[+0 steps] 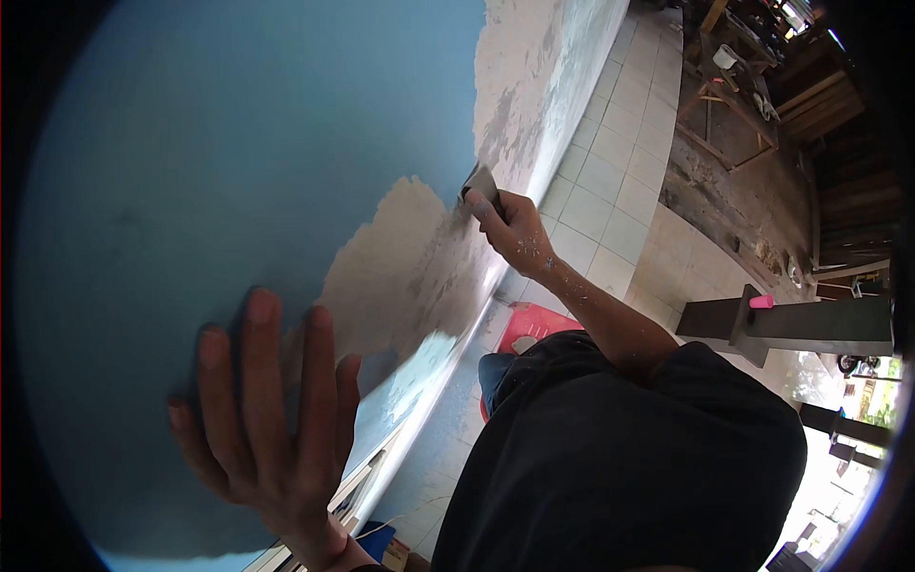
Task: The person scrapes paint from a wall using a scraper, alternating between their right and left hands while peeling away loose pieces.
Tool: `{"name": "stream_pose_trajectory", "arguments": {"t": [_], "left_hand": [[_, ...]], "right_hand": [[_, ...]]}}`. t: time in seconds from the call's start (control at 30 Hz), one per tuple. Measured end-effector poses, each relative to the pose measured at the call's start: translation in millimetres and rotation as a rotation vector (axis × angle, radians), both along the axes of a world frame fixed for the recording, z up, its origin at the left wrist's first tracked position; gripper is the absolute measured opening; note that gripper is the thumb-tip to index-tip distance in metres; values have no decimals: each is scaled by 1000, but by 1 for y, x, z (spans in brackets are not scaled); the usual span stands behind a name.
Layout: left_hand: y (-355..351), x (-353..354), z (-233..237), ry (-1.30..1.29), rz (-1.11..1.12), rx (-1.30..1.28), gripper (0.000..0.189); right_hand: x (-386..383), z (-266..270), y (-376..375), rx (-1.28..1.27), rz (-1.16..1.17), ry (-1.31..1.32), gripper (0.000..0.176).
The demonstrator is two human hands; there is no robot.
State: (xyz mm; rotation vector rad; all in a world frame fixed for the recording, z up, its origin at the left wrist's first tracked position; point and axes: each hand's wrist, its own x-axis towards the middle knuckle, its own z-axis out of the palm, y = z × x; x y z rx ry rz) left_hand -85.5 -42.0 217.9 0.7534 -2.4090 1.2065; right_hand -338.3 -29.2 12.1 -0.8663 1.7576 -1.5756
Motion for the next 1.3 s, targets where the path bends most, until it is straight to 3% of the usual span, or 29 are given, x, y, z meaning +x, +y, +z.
{"name": "stream_pose_trajectory", "arguments": {"t": [0.07,0.13,0.27,0.43,0.63,0.97,1.3], "left_hand": [[0,-2,0,10,-35,-4,23],[-2,-4,1,24,-47,-19,24],[1,-1,1,-4,-2,-18,26],[1,0,0,-21,15,-34,31],[-1,-1,-1,-33,5,-52,32],[0,0,0,-37,10,-48,32],[0,-1,0,-32,3,-57,32]], "right_hand": [[3,-12,0,6,-1,26,55],[0,-19,-1,39,6,25,54],[1,18,-1,4,27,-38,53],[1,-7,0,6,25,35,56],[0,28,-6,-17,17,2,60],[-2,20,2,92,18,-42,55],[2,24,-9,-63,14,-65,59]]}}
